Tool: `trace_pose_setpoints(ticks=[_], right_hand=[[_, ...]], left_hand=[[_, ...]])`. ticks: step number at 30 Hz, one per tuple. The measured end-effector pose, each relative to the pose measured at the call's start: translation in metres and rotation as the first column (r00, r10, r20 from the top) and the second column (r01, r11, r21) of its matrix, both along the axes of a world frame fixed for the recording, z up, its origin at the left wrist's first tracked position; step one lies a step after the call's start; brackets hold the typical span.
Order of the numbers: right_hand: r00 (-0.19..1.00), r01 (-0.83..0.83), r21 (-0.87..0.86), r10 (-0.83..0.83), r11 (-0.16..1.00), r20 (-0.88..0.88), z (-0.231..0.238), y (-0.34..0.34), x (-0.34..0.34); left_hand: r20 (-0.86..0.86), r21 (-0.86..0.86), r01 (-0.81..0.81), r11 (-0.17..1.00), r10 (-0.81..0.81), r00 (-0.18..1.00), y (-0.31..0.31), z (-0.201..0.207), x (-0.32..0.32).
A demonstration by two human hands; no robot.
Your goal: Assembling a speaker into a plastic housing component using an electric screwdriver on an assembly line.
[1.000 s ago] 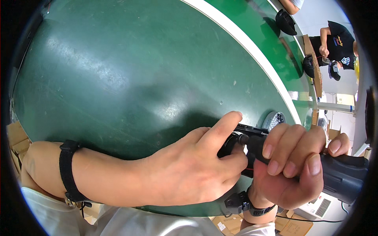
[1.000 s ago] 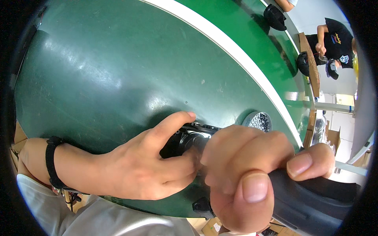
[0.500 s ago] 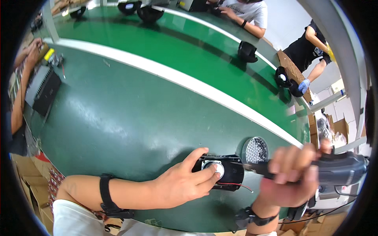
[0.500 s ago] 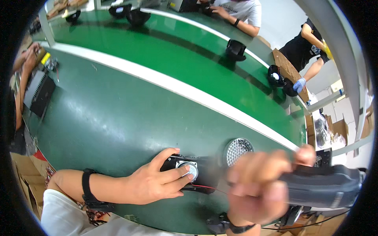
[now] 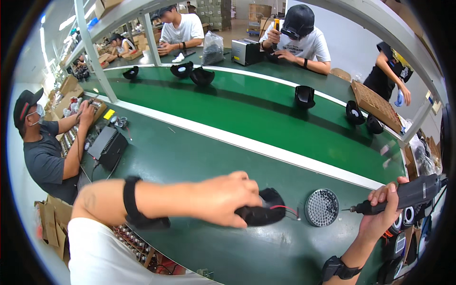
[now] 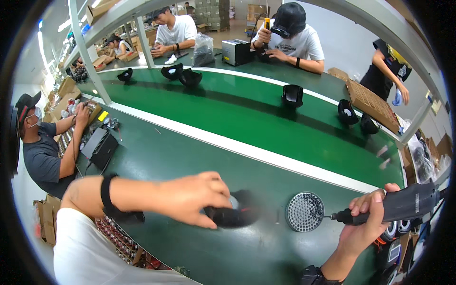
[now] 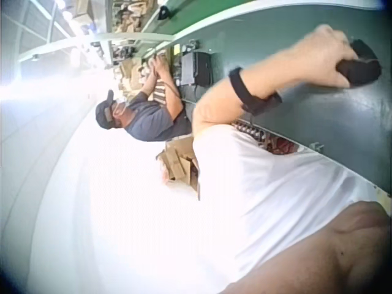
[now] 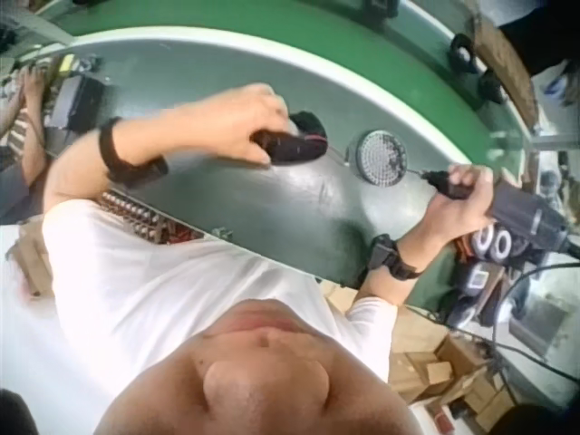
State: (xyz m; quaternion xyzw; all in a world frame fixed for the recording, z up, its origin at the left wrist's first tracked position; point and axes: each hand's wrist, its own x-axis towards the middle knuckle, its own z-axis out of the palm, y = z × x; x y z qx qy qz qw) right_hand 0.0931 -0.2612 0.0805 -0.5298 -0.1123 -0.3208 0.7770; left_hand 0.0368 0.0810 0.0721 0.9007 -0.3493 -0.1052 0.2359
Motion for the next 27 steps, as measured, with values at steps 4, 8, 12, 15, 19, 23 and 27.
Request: trace_pose_setpoints(ticks=[4,8,12,15,19,23,27], right_hand=[[0.999,0.006,0.028,-0.005,1.000,-0.031,-0.001,-0.012,0.007],[0.996,0.030,0.004,-0.030,1.000,-0.087,0.002,-0.028,0.000],[0.993,-0.023,0.017,0.025,1.000,-0.116,0.007,-0.022,0.004],[0.992,0.015,0.016,-0.013,1.000,-0.123,0.013,-0.036,0.004],[0.994,0.035,0.025,-0.032,0.999,-0.105,0.014,-0.044,0.007],[0.987,0.116,0.045,-0.110,0.992,-0.114,0.018,-0.054,0.005],[0.978,0.181,0.051,-0.175,0.982,-0.113,0.015,-0.058,0.007]], left_hand=[[-0.360,0.428,0.098,0.899,0.070,0.930,0.009,0.074,0.069],[-0.282,0.639,0.000,0.769,0.234,0.931,0.012,0.133,0.151],[0.067,0.570,-0.398,0.719,0.442,0.894,0.028,0.172,0.221],[0.474,0.416,-0.506,0.755,0.295,0.830,0.041,0.139,0.304],[0.483,0.099,-0.681,0.726,0.563,0.671,0.059,0.043,0.370],[0.522,-0.026,-0.833,0.552,0.719,0.460,0.035,-0.057,0.402],[0.472,-0.039,-0.843,0.537,0.754,0.458,0.037,-0.117,0.410]])
